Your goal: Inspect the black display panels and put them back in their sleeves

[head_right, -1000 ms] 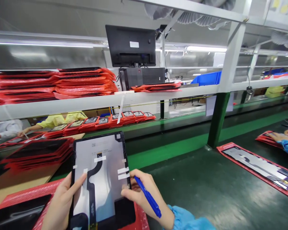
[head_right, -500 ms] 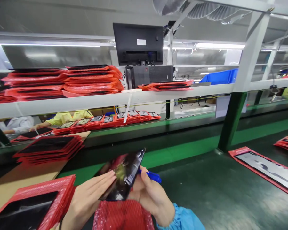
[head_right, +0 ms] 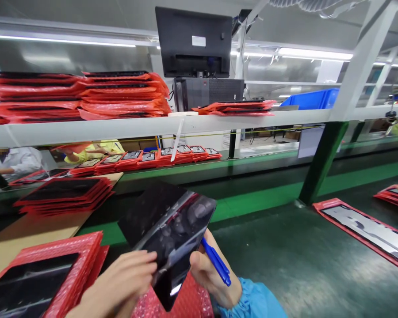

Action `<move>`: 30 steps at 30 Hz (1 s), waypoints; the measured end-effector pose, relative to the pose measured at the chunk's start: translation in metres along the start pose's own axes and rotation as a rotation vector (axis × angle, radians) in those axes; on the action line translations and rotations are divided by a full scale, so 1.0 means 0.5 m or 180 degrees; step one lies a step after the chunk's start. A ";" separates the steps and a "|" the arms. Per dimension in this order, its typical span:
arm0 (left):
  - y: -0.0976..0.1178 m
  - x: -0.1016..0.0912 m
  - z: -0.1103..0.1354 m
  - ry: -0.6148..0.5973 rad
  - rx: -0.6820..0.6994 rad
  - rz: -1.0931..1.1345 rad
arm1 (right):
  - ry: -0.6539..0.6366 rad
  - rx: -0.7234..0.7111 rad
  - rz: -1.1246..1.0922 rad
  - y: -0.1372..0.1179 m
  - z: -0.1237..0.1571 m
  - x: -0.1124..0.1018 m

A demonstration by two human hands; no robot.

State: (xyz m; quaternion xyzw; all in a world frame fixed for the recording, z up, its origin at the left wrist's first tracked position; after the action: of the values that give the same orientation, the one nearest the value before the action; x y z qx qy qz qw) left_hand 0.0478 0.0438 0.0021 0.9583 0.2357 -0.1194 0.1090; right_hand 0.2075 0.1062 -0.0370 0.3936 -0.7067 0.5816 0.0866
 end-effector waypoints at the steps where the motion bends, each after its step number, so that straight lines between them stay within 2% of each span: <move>1: -0.007 -0.010 0.004 0.0315 -0.0456 -0.0141 | 0.0000 -0.0001 0.0075 -0.003 0.004 -0.003; 3: -0.026 -0.030 0.015 0.0804 -0.1443 -0.0345 | 0.0028 0.0071 0.0204 -0.009 0.011 -0.008; 6: -0.064 -0.040 0.026 0.0802 -0.2672 0.0094 | 0.0143 0.0170 0.0261 -0.018 0.018 -0.012; 9: -0.103 -0.032 0.028 0.0614 -0.3324 0.1019 | 0.0027 0.0004 0.0091 -0.028 0.018 -0.010; 12: -0.130 -0.016 0.030 0.0857 -0.3796 0.2021 | -0.0021 0.0142 -0.0029 -0.023 0.022 -0.016; 15: -0.137 -0.004 0.030 0.1621 -0.3979 0.2817 | 0.0107 0.0463 -0.0040 -0.004 0.029 -0.028; 17: -0.134 -0.007 0.031 0.2278 -0.4020 0.2979 | 0.0104 0.0500 -0.0111 0.008 0.029 -0.025; 19: -0.129 -0.018 0.029 0.2734 -0.4008 0.2980 | 0.0070 0.0387 -0.0176 0.015 0.023 -0.013; 22: -0.120 -0.039 0.018 0.2880 -0.3903 0.2921 | -0.0137 0.0284 -0.0073 0.019 0.013 0.019; 26: -0.116 -0.068 0.007 0.3028 -0.3757 0.2665 | -0.0639 0.0457 0.0112 0.018 0.013 0.067; 30: -0.124 -0.075 0.013 0.3181 -0.3750 0.2663 | -0.0920 0.0528 0.0199 0.010 0.019 0.096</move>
State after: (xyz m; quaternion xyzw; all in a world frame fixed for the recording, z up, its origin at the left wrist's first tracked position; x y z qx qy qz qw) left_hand -0.0154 0.0799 -0.0028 0.6941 -0.0915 0.5049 0.5049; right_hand 0.1749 0.0759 -0.0157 0.4567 -0.6732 0.5777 -0.0669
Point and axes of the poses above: each hand's wrist, its own z-axis away from the middle knuckle, its own x-axis out of the palm, y = z × x, the point moved 4 cm from there along -z, towards the middle knuckle, and after that the axes turned 4 degrees about z, right-handed, at the moved point
